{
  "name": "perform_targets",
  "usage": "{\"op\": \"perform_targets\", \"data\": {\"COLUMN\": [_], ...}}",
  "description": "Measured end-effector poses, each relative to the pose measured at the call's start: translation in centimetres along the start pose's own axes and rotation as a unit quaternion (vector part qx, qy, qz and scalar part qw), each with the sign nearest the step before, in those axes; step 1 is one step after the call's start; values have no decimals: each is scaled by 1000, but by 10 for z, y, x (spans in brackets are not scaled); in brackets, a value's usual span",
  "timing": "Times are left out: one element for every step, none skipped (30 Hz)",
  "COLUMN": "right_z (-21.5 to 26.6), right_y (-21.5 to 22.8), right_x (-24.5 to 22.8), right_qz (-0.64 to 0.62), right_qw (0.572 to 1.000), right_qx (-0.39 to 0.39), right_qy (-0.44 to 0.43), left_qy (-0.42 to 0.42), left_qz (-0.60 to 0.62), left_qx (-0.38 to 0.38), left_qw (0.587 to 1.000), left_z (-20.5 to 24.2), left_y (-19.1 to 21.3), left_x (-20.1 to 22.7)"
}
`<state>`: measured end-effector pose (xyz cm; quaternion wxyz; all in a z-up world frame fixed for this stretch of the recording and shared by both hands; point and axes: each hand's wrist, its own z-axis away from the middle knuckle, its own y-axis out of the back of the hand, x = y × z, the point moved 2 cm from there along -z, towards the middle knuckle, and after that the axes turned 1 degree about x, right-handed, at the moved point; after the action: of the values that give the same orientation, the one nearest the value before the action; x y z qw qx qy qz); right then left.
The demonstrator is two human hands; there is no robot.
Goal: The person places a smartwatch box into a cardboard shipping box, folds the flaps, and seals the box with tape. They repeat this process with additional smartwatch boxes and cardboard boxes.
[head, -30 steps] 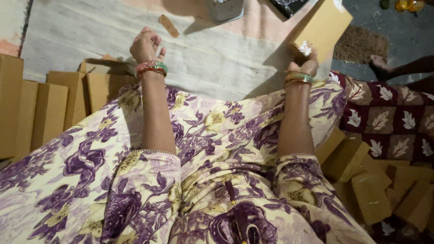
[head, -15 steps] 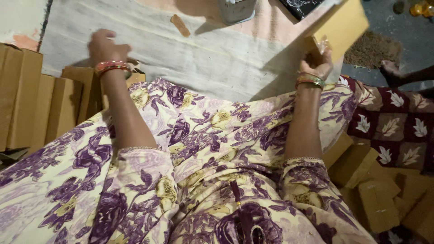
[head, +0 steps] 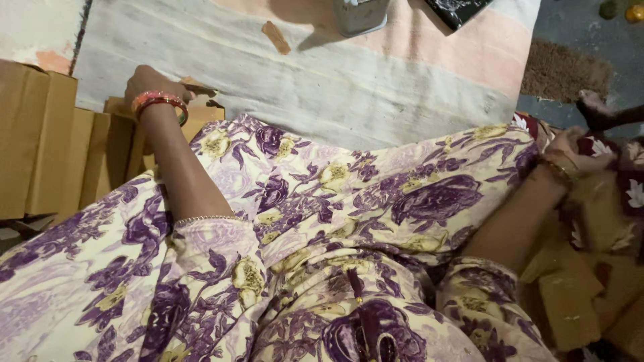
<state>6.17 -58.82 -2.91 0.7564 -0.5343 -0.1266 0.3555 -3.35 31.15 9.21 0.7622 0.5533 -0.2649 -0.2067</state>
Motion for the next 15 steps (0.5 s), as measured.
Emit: {"op": "perform_targets", "data": {"right_z": [10,23,38,56,77,103,128,154,180,204,224,241,255,263,263], "right_y": [-5,-13,-23,-34,-43,-49,-58,-66,-75,-84,-85,-84,-77,-72,-69], "right_x": [11,26,44,56,71,89,108,134,156,177,198,215,227,235,245], "right_qz": [-2,33,71,113,154,189,216,229,234,237,261,286,349,411,481], "right_qw": [997,985,974,965,953,942,928,917,894,868,870,872,850,823,788], "right_qx": [-53,-129,-171,-195,-218,-233,-255,-272,-312,-353,-322,-289,-307,-323,-346], "right_qy": [-64,-113,-131,-136,-142,-152,-164,-183,-221,-256,-266,-274,-250,-224,-170], "left_qy": [-4,-9,-21,-33,-46,-80,-114,-155,-195,-223,-250,-277,-278,-283,-292], "left_qz": [4,8,33,59,84,108,131,148,163,224,285,345,349,351,349], "left_qx": [30,64,91,113,135,153,172,237,301,327,350,371,452,526,595], "left_qw": [1000,998,995,991,986,979,970,948,919,891,857,817,773,721,662], "left_z": [3,4,2,3,5,6,6,6,7,7,6,5,3,-1,-4], "left_y": [1,5,13,18,21,26,33,42,50,56,60,61,65,67,65], "left_x": [1,3,4,5,8,11,12,15,17,17,19,20,19,19,18]}}
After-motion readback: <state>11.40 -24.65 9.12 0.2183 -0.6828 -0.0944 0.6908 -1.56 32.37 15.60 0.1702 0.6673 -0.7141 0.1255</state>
